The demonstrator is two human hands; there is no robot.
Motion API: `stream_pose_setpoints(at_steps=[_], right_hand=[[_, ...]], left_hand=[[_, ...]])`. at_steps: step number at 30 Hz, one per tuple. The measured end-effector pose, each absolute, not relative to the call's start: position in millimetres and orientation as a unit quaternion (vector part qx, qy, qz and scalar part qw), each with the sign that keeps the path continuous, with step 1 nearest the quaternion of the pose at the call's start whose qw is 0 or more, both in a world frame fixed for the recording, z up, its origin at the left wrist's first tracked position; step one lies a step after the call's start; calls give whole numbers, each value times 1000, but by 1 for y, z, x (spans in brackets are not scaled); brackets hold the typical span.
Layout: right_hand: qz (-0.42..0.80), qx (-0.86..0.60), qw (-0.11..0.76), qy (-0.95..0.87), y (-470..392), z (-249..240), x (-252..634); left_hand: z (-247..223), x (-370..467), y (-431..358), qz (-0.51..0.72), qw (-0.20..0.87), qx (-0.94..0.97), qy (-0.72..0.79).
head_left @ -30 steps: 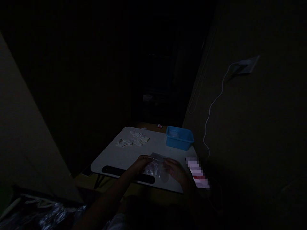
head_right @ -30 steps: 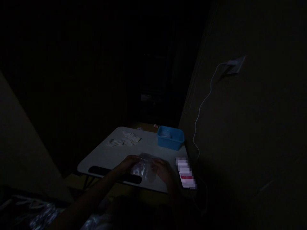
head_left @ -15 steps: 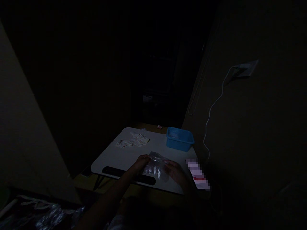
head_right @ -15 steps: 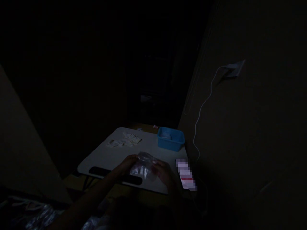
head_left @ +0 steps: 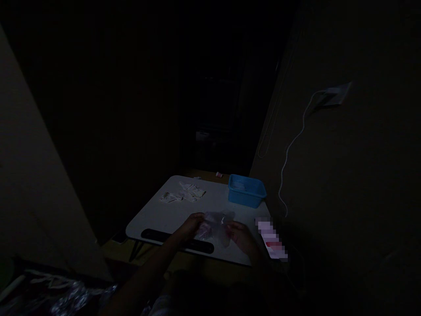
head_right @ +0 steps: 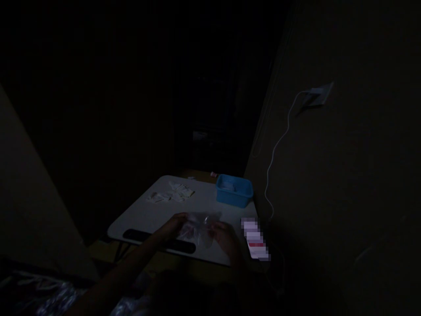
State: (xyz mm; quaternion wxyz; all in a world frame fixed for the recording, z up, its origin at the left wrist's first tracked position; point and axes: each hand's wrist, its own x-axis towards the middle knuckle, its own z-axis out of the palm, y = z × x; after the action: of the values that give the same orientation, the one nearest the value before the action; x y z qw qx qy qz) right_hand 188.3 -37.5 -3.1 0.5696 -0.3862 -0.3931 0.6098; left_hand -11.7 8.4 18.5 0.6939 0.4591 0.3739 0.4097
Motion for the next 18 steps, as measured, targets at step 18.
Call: stream_pose_setpoints(at_steps=[18], right_hand=[[594, -416, 573, -381, -44, 8, 182]], left_hand=[[1, -17, 20, 482, 618, 504, 363]])
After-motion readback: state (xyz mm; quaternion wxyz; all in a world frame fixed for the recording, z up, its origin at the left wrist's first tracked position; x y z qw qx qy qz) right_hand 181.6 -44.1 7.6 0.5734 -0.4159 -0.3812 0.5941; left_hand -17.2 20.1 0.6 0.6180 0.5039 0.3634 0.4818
